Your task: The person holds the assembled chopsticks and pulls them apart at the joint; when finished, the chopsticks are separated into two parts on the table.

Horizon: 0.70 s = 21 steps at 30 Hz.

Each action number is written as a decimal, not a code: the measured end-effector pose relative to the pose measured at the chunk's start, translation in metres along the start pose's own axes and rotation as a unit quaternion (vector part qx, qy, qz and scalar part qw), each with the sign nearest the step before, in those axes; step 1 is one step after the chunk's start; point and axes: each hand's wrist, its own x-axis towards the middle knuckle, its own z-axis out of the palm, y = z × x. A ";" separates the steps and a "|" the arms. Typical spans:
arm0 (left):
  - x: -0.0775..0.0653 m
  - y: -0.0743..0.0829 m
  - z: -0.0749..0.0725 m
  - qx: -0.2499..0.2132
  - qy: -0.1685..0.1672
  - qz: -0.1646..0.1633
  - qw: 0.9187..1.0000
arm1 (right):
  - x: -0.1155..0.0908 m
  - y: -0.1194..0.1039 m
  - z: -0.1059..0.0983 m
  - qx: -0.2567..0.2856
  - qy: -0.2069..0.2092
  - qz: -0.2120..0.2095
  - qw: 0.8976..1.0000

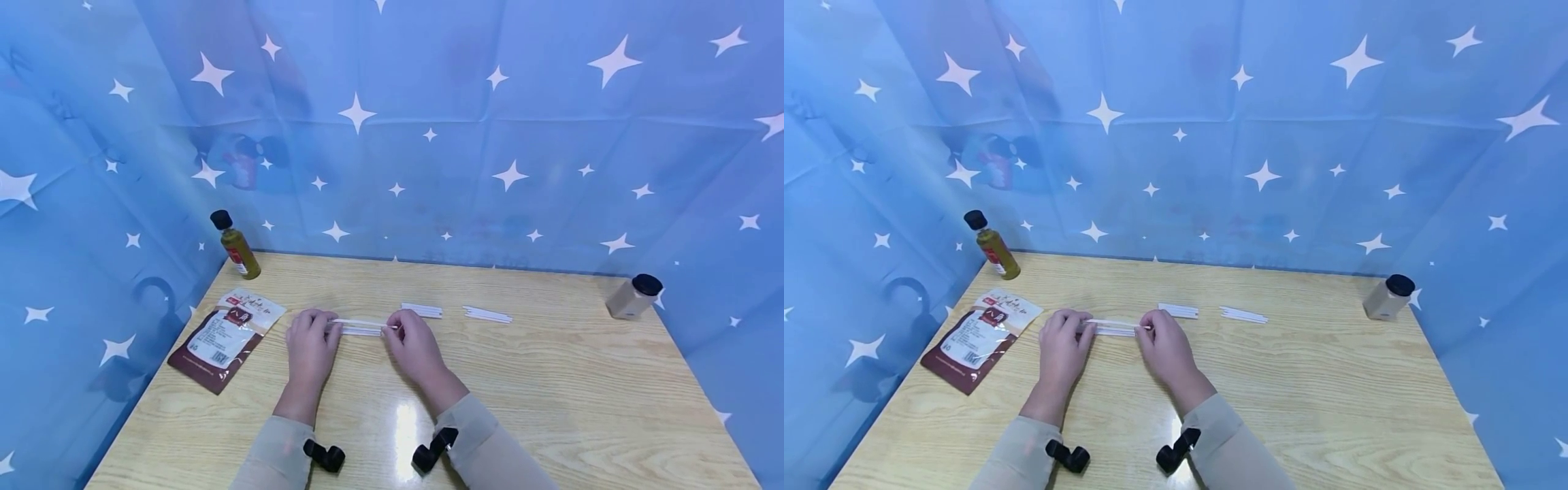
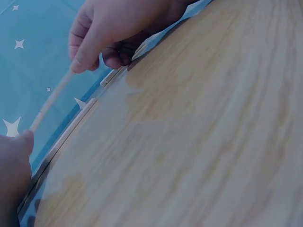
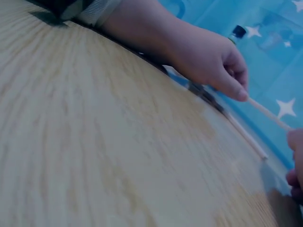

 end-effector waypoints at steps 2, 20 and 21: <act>0.001 0.000 0.000 -0.008 0.002 0.009 1.000 | -0.001 0.000 -0.002 -0.014 -0.020 -0.003 1.000; 0.000 0.006 0.000 -0.022 -0.056 0.032 0.998 | -0.006 0.007 -0.011 -0.073 0.020 -0.035 0.997; -0.001 0.006 0.000 -0.021 -0.055 0.035 0.998 | -0.007 0.007 -0.012 -0.072 0.020 -0.033 0.997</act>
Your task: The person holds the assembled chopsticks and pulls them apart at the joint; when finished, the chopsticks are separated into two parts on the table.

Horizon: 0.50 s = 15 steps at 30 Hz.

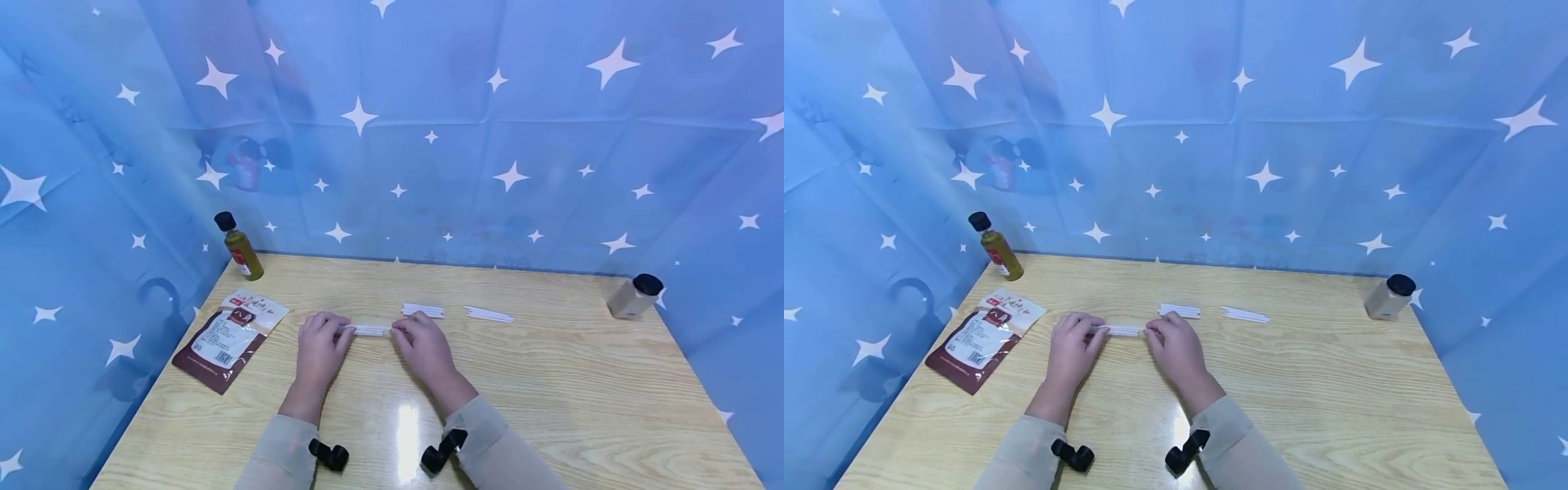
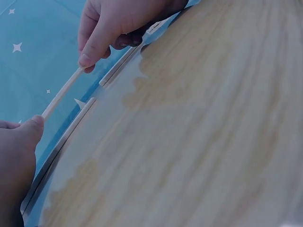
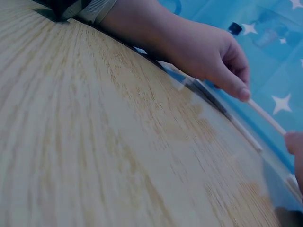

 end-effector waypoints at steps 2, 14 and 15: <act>-0.001 0.001 0.001 0.005 0.000 0.005 1.000 | -0.002 0.001 -0.001 0.000 -0.001 0.002 1.000; 0.001 0.012 0.009 0.017 -0.010 0.059 0.998 | -0.012 0.016 -0.018 -0.034 0.013 -0.022 0.999; 0.001 0.014 0.010 0.019 -0.010 0.065 0.998 | -0.012 0.017 -0.020 -0.038 0.012 -0.021 0.999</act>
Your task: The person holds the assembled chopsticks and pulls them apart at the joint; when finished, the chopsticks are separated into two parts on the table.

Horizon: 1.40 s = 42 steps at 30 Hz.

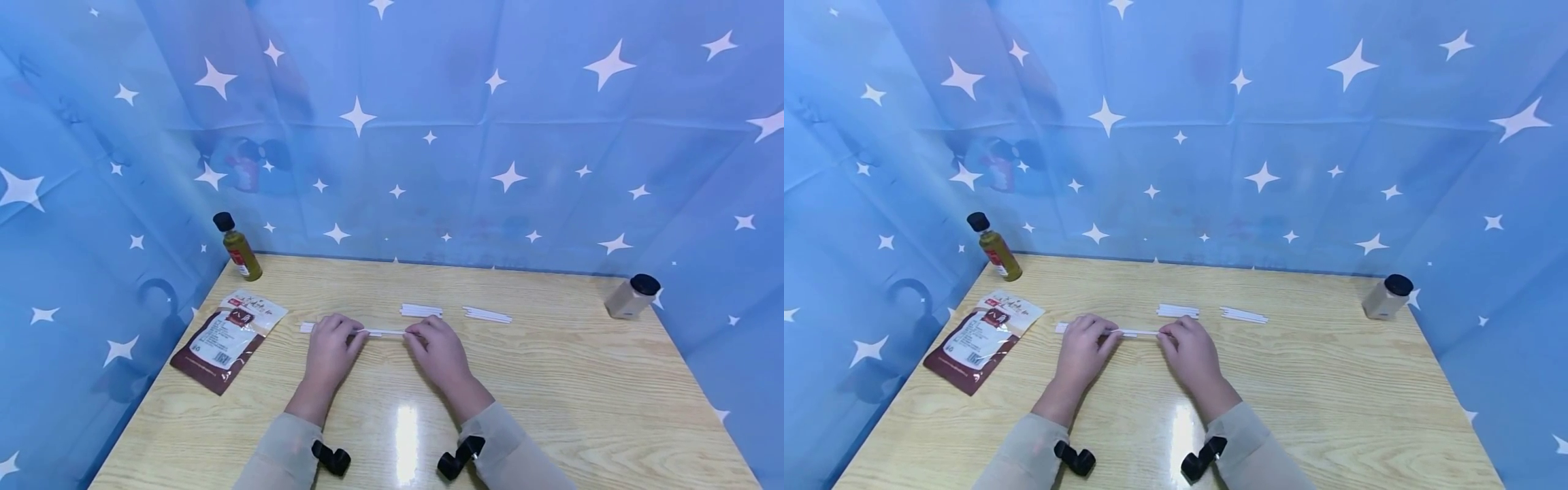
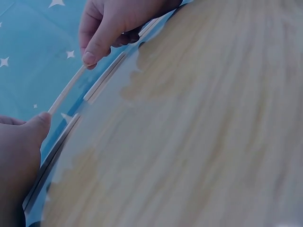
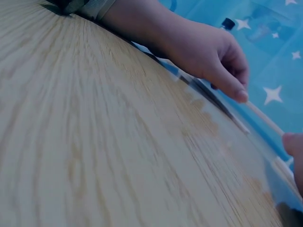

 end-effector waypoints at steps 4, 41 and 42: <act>0.002 0.004 0.004 0.007 0.000 0.017 1.000 | -0.003 0.005 -0.006 -0.011 -0.002 0.002 1.000; 0.022 0.066 0.048 -0.027 -0.051 0.076 0.995 | -0.033 0.062 -0.066 0.029 0.045 0.014 0.998; 0.023 0.067 0.051 -0.031 -0.054 0.076 0.995 | -0.034 0.064 -0.068 0.028 0.045 0.017 0.998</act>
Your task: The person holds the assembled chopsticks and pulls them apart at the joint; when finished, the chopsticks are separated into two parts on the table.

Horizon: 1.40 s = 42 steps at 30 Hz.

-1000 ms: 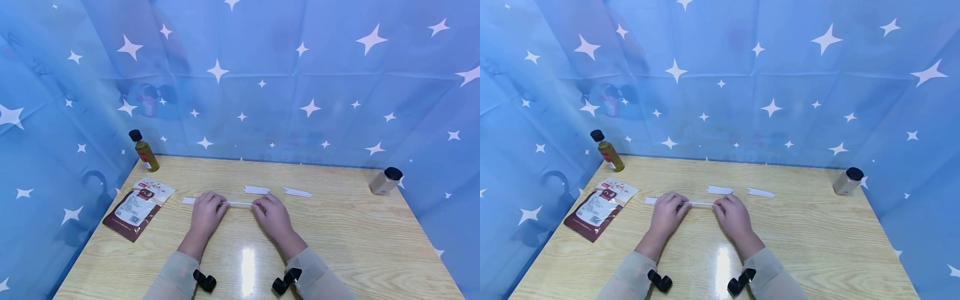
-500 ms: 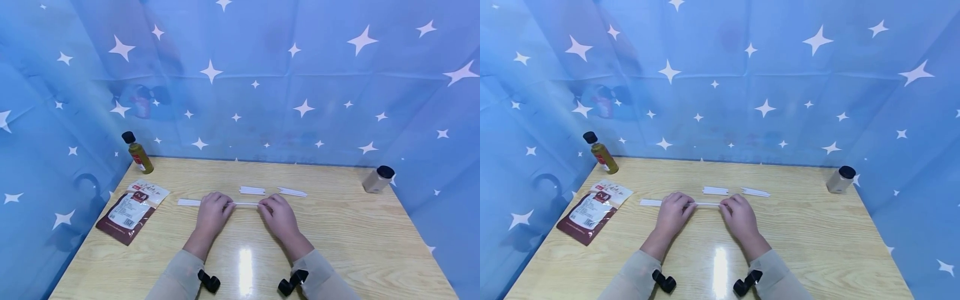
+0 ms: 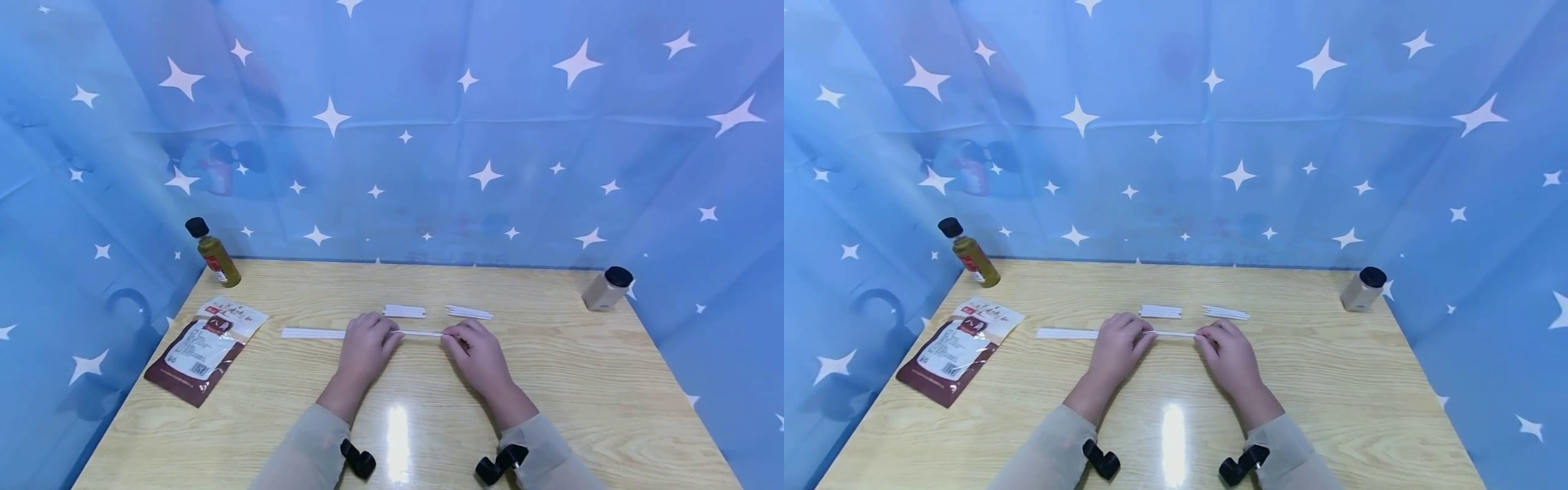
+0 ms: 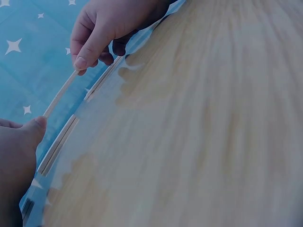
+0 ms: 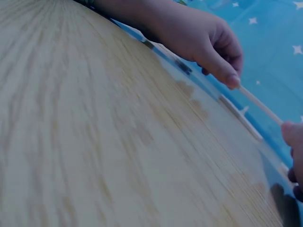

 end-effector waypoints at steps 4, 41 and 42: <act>0.004 0.003 0.006 -0.009 -0.005 -0.002 1.000 | 0.000 0.004 -0.005 -0.007 -0.002 0.016 1.000; 0.008 0.016 0.019 -0.132 -0.079 -0.051 0.987 | -0.009 0.028 -0.028 0.002 -0.044 0.070 0.997; 0.009 0.017 0.019 -0.131 -0.082 -0.052 0.987 | -0.009 0.028 -0.028 0.003 -0.043 0.070 0.997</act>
